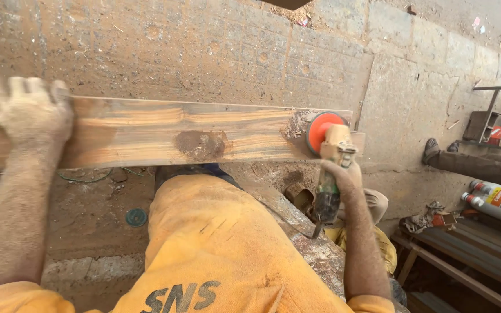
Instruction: The person uses a handheld power grinder to smooth the surface and edges of a large wooden beam.
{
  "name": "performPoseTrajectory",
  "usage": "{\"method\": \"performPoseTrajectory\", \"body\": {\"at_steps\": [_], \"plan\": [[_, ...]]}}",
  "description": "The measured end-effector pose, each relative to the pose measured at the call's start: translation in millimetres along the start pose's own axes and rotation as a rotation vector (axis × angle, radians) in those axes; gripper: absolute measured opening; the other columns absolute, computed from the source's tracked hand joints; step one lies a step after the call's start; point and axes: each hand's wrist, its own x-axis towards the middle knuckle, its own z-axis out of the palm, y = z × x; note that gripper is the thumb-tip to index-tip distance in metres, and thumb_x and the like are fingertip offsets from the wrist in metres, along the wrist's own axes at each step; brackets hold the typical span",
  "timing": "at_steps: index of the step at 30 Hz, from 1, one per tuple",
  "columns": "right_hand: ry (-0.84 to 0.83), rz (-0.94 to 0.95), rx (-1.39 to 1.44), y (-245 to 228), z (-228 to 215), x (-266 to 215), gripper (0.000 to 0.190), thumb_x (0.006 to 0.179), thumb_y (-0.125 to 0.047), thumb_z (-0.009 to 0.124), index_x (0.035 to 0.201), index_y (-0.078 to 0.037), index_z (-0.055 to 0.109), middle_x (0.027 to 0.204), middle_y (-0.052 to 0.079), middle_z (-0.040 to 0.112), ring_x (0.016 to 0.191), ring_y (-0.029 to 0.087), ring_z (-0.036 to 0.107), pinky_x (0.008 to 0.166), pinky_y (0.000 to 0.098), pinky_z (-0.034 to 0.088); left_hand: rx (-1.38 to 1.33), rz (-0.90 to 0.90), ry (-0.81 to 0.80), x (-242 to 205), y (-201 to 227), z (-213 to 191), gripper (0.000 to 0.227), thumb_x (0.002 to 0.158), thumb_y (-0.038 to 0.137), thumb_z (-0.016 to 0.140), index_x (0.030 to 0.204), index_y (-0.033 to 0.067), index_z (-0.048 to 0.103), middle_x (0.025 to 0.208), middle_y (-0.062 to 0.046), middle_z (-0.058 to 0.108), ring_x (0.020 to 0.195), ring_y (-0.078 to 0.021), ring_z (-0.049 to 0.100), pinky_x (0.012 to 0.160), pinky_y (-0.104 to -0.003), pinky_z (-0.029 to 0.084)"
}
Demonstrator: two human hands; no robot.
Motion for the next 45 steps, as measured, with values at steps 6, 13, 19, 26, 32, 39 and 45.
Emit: {"method": "performPoseTrajectory", "body": {"at_steps": [6,13,19,26,32,39,45], "plan": [[0.025,-0.009,0.037,-9,9,-4,0.057,0.075,-0.027,0.082,0.123,-0.002,0.064,0.097,0.010,0.072,0.083,0.019,0.071,0.077,0.0389,0.061,0.084,0.310,-0.354,29,138,-27,0.081,0.115,0.066,0.016,0.116,0.0117,0.076,0.109,-0.012,0.075,0.114,-0.0260,0.067,0.112,-0.059,0.031],[0.060,-0.035,-0.045,14,11,-3,0.056,0.074,-0.023,0.083,0.122,0.000,0.065,0.098,0.010,0.073,0.081,0.017,0.071,0.073,0.0336,0.059,0.043,0.286,-0.437,29,158,-31,0.080,0.112,0.067,0.024,0.099,0.0106,0.079,0.081,-0.014,0.074,0.084,-0.0287,0.073,0.090,-0.057,0.051],[0.170,0.157,0.340,-20,-3,-23,0.053,0.080,-0.021,0.078,0.125,0.001,0.061,0.097,0.014,0.070,0.074,0.020,0.070,0.067,0.0375,0.061,-0.009,0.300,-0.358,23,158,-37,0.075,0.113,0.063,0.029,0.099,0.0094,0.079,0.084,-0.013,0.075,0.085,-0.0306,0.074,0.098,-0.062,0.048],[0.075,-0.028,0.193,16,-12,21,0.048,0.078,-0.021,0.083,0.118,-0.001,0.067,0.095,0.009,0.073,0.074,0.016,0.072,0.065,0.0326,0.061,0.026,0.295,-0.337,25,156,-26,0.077,0.111,0.064,0.026,0.098,0.0101,0.080,0.081,-0.014,0.075,0.087,-0.0318,0.073,0.098,-0.065,0.045],[0.171,0.061,0.307,-3,-18,25,0.047,0.078,-0.022,0.080,0.116,0.001,0.065,0.090,0.011,0.071,0.073,0.020,0.071,0.065,0.0367,0.062,0.039,0.282,-0.405,23,161,-37,0.077,0.115,0.062,0.024,0.105,0.0090,0.079,0.088,-0.015,0.076,0.092,-0.0310,0.074,0.105,-0.064,0.045],[0.161,-0.003,0.312,-6,-19,19,0.053,0.074,-0.025,0.082,0.117,0.002,0.068,0.091,0.010,0.069,0.075,0.020,0.069,0.065,0.0374,0.059,0.026,0.268,-0.386,21,160,-35,0.077,0.114,0.062,0.024,0.105,0.0095,0.079,0.087,-0.015,0.076,0.091,-0.0324,0.074,0.105,-0.064,0.044],[0.155,0.007,0.216,18,-20,32,0.057,0.073,-0.027,0.084,0.120,0.001,0.066,0.094,0.009,0.072,0.081,0.019,0.072,0.072,0.0361,0.061,0.007,0.286,-0.342,20,159,-32,0.078,0.114,0.062,0.024,0.103,0.0091,0.080,0.085,-0.014,0.076,0.089,-0.0314,0.074,0.104,-0.066,0.044]]}}
